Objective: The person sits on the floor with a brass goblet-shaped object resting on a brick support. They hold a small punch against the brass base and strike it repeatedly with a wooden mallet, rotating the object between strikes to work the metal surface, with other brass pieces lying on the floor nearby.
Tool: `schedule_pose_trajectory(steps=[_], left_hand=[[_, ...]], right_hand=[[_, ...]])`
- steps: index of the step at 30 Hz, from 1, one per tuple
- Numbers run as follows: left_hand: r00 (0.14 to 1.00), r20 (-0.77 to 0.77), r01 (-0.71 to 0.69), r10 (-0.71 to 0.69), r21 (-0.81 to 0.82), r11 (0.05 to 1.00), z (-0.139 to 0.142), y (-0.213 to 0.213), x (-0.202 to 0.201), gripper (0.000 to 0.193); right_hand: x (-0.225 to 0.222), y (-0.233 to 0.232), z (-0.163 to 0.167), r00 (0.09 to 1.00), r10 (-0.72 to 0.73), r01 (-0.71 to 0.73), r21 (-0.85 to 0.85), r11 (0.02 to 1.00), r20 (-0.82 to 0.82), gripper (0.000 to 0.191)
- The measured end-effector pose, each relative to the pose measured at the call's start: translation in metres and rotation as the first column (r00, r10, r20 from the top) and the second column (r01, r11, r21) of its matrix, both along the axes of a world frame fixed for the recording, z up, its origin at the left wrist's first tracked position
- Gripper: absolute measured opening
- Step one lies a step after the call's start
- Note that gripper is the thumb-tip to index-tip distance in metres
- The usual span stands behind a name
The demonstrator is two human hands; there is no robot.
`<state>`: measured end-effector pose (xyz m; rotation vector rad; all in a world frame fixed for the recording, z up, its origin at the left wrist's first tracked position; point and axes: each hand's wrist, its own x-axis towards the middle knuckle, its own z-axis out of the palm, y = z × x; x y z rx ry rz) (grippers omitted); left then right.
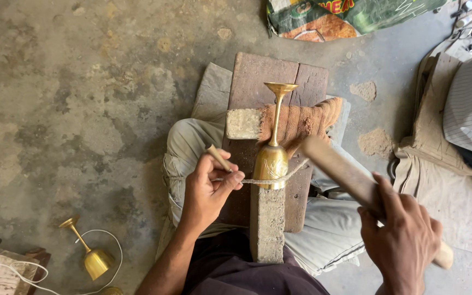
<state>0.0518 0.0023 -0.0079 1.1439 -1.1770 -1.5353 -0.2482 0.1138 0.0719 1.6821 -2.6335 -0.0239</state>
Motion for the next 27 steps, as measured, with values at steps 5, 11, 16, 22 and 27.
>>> schedule_pose_trajectory(steps=[5,11,16,22,27], left_hand=[[0.990,0.109,0.112,-0.090,-0.214,0.970,0.016,-0.024,-0.016,0.025],[0.959,0.174,0.266,-0.224,-0.279,0.923,0.028,-0.039,-0.035,0.032],[0.938,0.253,0.316,-0.236,-0.345,0.884,0.034,-0.043,-0.042,0.034],[0.913,0.351,0.346,-0.207,-0.401,0.848,0.042,-0.043,-0.045,0.028],[0.893,0.427,0.327,-0.140,-0.404,0.854,0.049,-0.034,-0.052,0.029]], right_hand=[[-0.031,0.024,-0.021,0.931,-0.122,0.169,-0.109,0.979,0.345,0.070],[-0.045,0.022,-0.007,0.808,-0.166,0.275,-0.112,0.955,0.565,0.072],[-0.044,-0.021,0.038,0.957,-0.040,0.098,-0.190,0.977,0.287,0.061],[-0.011,-0.092,0.074,0.914,0.251,-0.132,-0.352,0.926,0.319,0.056],[0.014,-0.114,0.105,0.878,0.475,-0.458,-0.188,0.869,0.057,0.051]])
